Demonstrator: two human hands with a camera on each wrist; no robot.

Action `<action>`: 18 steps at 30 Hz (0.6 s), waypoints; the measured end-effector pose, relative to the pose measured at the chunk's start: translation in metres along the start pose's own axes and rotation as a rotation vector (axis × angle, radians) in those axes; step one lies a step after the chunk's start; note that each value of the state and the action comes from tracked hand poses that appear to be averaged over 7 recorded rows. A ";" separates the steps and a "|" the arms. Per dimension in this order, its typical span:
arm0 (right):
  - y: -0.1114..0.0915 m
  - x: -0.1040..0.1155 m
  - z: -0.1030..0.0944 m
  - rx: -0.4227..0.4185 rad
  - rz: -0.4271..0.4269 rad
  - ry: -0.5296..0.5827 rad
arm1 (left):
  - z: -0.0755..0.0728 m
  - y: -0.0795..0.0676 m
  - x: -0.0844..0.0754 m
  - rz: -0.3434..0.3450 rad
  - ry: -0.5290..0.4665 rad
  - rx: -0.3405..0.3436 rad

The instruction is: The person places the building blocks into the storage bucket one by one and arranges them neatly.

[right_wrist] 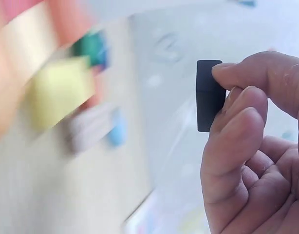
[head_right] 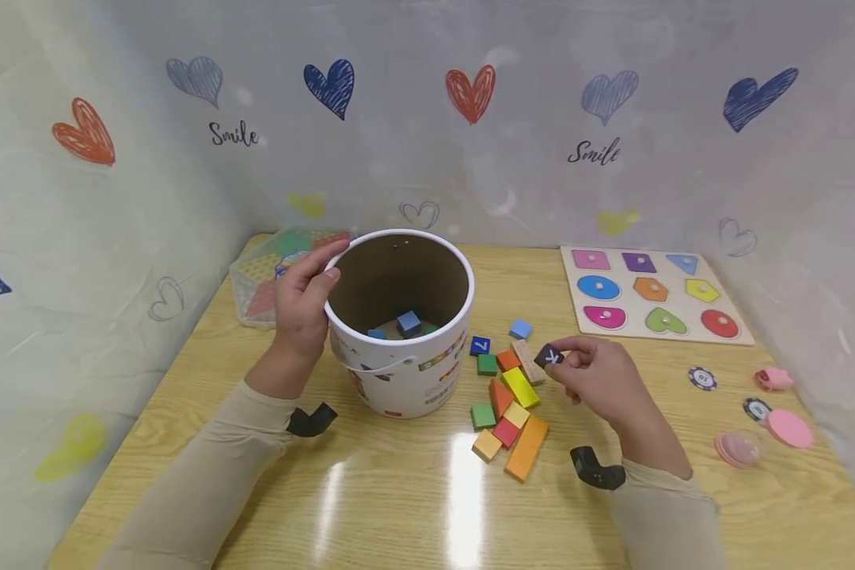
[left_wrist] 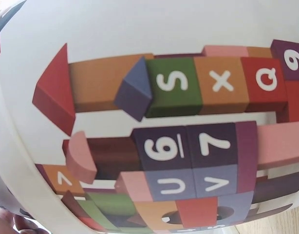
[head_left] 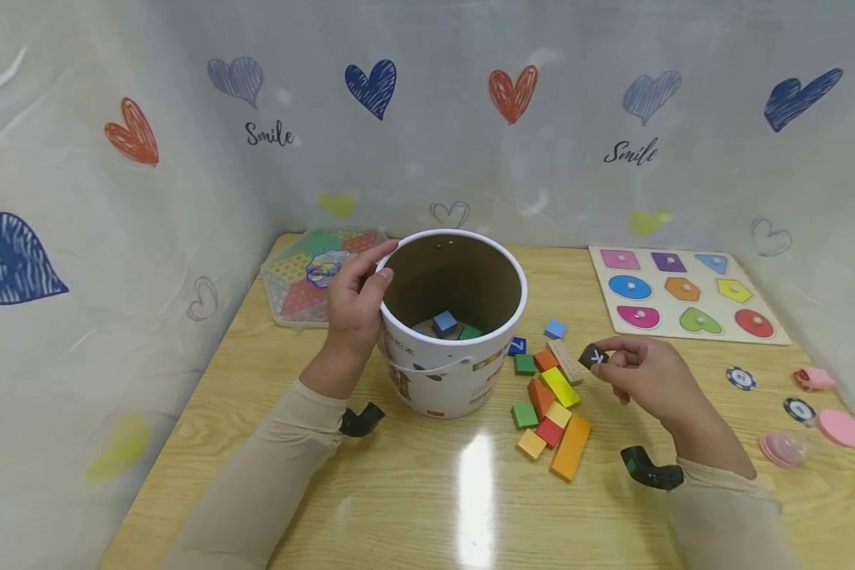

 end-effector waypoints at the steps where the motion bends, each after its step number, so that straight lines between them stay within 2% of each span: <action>1: 0.000 0.009 -0.004 -0.013 -0.027 0.007 | 0.000 0.000 0.000 0.002 0.002 -0.001; 6: -0.003 0.061 -0.023 -0.062 -0.178 0.082 | 0.000 0.001 0.002 0.013 0.002 -0.003; 11: -0.007 0.115 -0.038 -0.084 -0.322 0.248 | 0.001 0.001 0.001 0.010 0.018 0.003; 15: -0.004 0.149 -0.036 -0.049 -0.431 0.374 | 0.000 0.000 0.002 0.003 0.025 0.001; 18: 0.000 0.166 -0.026 0.003 -0.459 0.434 | 0.000 0.001 0.002 0.016 0.018 -0.009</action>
Point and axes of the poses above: each hand's wrist, its own y-axis towards the middle knuckle, its own z-axis out of the palm, x = y × z, the point moved 4 cm from there along y, towards the middle knuckle, and after that the axes turned 13 degrees about -y, right-handed, at the moved point
